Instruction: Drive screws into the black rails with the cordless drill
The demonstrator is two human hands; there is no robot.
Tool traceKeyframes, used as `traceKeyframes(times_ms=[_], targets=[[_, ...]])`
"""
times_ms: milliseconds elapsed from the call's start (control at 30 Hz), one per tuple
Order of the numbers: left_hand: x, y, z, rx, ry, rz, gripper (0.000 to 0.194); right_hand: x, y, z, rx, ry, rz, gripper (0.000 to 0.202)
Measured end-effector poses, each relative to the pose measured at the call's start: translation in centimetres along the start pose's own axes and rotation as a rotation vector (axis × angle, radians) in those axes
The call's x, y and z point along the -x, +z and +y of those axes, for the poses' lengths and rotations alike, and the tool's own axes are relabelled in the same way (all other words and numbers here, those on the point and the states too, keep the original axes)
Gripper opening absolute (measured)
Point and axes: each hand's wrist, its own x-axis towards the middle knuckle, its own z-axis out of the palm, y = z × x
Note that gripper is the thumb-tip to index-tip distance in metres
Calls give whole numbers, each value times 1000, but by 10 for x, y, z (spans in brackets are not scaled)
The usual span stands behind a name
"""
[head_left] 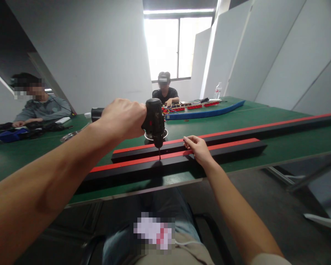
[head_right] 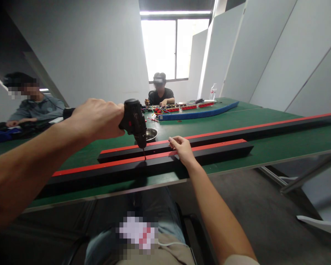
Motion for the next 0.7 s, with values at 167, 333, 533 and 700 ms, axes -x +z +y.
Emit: traceKeyframes(times_ms=[167,333,533,700], targets=[[1,-1,4,-244,-3,-93,32,5,5,-6,28,39,-16,48],[11,-4,2,-296,5,-88,27,-2,-14,-15,278,-19,-108,35],[29,-21,-30,-79,66,-285,35,-19,-106,-19,982,-105,-28,19],[58,-21,-65,301,-207,-330,33,-17,-141,-12,1220,-63,-152,25]])
